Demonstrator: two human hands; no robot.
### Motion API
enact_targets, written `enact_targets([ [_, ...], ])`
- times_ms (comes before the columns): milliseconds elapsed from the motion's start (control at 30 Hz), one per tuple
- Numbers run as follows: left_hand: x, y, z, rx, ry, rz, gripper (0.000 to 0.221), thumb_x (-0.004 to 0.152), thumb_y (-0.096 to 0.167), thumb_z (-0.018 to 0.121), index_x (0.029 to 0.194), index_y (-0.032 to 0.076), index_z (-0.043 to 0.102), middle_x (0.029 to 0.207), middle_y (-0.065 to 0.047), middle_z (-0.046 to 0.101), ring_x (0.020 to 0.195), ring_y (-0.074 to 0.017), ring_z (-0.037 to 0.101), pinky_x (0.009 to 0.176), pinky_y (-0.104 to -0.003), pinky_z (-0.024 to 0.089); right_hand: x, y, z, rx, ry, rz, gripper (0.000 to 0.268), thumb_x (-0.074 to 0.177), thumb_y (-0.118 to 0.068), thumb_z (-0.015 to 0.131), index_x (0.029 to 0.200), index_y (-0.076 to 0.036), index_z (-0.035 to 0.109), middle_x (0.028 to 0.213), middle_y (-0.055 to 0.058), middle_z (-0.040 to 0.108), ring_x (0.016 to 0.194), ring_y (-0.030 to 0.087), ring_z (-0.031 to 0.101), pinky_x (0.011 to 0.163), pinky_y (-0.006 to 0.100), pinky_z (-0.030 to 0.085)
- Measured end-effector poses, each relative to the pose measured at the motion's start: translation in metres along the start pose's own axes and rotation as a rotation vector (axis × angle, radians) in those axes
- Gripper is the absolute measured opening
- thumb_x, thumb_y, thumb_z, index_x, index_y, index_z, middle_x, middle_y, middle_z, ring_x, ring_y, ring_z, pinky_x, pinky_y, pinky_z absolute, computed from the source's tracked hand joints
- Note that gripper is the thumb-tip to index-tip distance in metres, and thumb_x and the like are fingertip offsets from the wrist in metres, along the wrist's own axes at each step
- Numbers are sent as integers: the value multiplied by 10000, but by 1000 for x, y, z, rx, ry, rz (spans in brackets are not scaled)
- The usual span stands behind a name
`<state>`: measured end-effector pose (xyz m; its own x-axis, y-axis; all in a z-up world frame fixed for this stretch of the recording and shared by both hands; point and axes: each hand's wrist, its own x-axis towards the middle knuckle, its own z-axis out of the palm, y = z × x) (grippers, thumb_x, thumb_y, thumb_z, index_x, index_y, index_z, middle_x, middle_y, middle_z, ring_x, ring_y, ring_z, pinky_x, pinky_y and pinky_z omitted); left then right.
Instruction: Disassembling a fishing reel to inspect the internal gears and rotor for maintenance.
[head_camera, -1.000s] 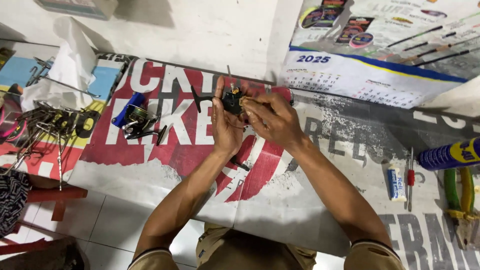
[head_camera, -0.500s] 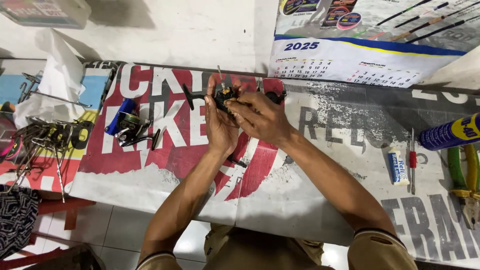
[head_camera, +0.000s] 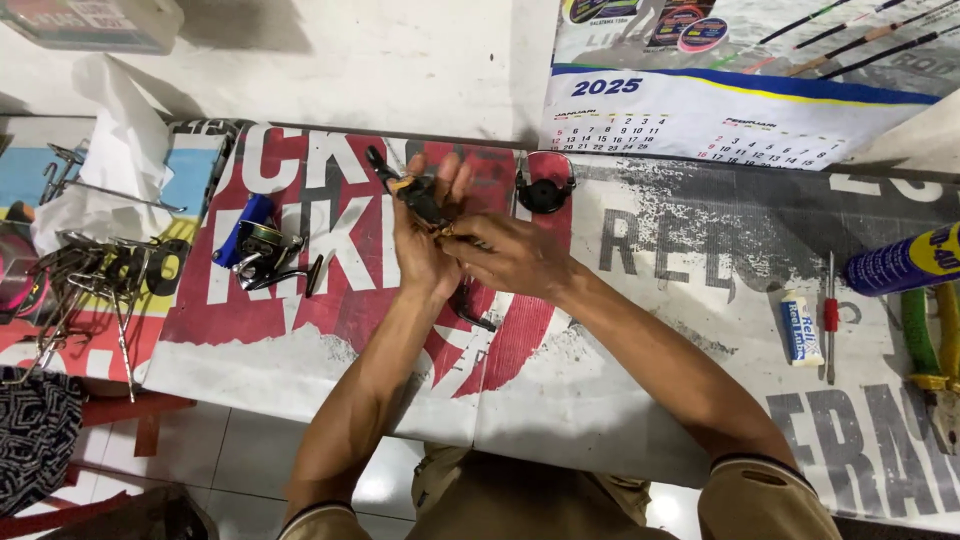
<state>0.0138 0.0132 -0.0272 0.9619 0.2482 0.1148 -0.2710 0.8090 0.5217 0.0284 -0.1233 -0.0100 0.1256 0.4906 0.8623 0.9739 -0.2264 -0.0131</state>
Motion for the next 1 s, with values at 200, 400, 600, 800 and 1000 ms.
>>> enact_targets([
  [200, 5, -14, -19, -58, -4, -213, 588, 980, 629, 490, 1229, 140, 700, 1185, -206, 733, 1129, -328, 717, 1021, -441, 557, -14, 4, 14, 99, 48, 165, 177, 1012, -160, 619, 1105, -110, 761, 1089, 86, 706, 932, 276, 734, 813, 368, 611],
  [400, 12, -17, -37, 137, 173, -237, 669, 890, 733, 529, 895, 111, 775, 762, -144, 764, 572, -181, 722, 492, -220, 575, -11, -13, 12, 112, 1, 178, 164, 969, -181, 648, 1078, -119, 754, 1078, 63, 709, 905, 228, 743, 796, 322, 607],
  [600, -25, 19, 64, 616, 226, 302, 443, 1084, 460, 405, 951, 121, 657, 789, -29, 612, 695, -116, 573, 683, -189, 469, 8, -6, -15, 111, -59, 77, 125, 916, -232, 693, 989, -160, 764, 982, 21, 747, 772, 220, 744, 663, 322, 597],
  [800, -1, 7, 6, 729, 19, 361, 505, 1098, 415, 364, 963, 21, 651, 584, -134, 587, 405, -146, 559, 392, -220, 444, 30, 25, -59, 175, 73, 139, 165, 947, -176, 729, 1054, -49, 725, 990, 127, 733, 854, 280, 735, 704, 342, 610],
  [1000, -3, 16, 6, 1060, -198, 451, 458, 1094, 358, 383, 903, 101, 712, 531, -76, 609, 450, -141, 611, 495, -255, 497, 50, 18, -92, 263, -225, 265, 132, 1014, -93, 680, 1122, -70, 752, 1065, 108, 705, 1006, 335, 717, 829, 421, 594],
])
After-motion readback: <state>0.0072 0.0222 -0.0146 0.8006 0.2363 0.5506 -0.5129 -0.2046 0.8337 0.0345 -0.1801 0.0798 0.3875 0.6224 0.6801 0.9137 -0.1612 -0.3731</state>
